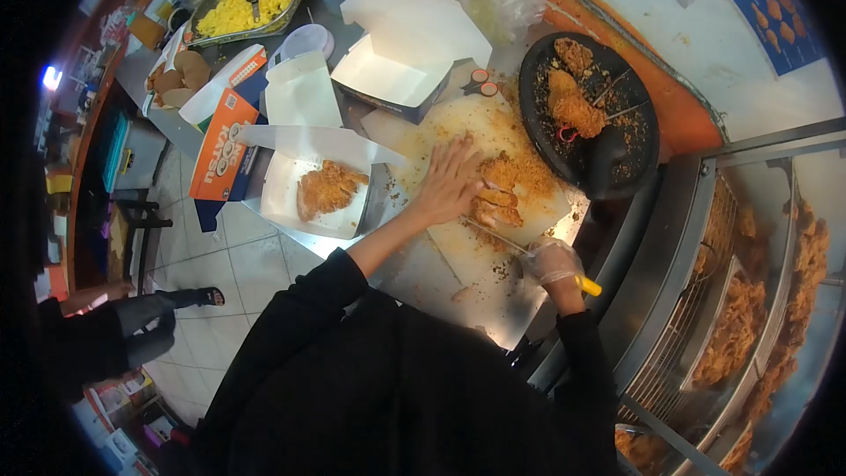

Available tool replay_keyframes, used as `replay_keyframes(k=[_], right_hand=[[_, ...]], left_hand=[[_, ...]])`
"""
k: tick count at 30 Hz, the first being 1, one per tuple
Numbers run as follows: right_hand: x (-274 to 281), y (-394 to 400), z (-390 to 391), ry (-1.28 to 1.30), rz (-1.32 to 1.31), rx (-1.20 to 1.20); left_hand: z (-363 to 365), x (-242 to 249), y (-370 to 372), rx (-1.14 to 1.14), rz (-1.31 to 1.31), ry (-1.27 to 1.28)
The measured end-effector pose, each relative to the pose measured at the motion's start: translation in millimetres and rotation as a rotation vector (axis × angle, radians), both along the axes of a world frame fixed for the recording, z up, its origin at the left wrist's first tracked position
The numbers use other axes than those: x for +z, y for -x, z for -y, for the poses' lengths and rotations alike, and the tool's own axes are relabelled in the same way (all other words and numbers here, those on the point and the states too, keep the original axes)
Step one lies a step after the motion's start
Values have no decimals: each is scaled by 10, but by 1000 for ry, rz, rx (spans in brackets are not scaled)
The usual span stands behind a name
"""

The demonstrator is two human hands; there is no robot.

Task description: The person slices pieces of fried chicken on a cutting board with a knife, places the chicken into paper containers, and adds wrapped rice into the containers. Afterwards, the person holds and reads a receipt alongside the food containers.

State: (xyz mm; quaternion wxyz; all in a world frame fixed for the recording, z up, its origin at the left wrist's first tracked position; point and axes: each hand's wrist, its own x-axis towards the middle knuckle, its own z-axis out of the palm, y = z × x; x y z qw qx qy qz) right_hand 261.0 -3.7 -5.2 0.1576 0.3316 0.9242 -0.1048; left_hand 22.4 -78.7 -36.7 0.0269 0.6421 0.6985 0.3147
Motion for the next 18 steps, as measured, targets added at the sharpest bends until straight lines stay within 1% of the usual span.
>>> replay_keyframes(k=[2, 5, 7, 8, 9, 10, 11, 13, 14, 16, 17, 18], right_hand=[[26, -7, 8, -14, 10, -23], [48, 26, 16, -28, -25, 13], [144, 69, 72, -39, 112, -35], [16, -19, 136, -64, 100, -39], [-263, -164, 261, -339, 111, 21], [-404, -233, 299, -612, 123, 83], [-353, -214, 238, -635, 110, 91], [-118, -173, 159, -120, -100, -84], [51, -185, 129, -94, -69, -4], [39, -297, -136, -137, -114, 12], [28, -337, -219, -161, -148, 17], [641, -20, -65, -71, -42, -143]], left_hand=[[8, -92, -26, 27, 9, 16], [26, 62, -35, 4, -52, 9], [17, 102, -51, 6, -62, -24], [52, 92, -64, 5, -74, -49], [156, 16, -90, -14, -79, -48], [220, 4, -85, -28, -82, -43], [207, 70, -49, -15, -93, -64], [207, 279, -15, -170, 70, -222], [226, 405, -4, -163, 59, -234], [290, 852, -1, -346, 69, -521], [355, 1014, 43, -341, 62, -530], [457, 1145, 151, -229, 16, -577]])
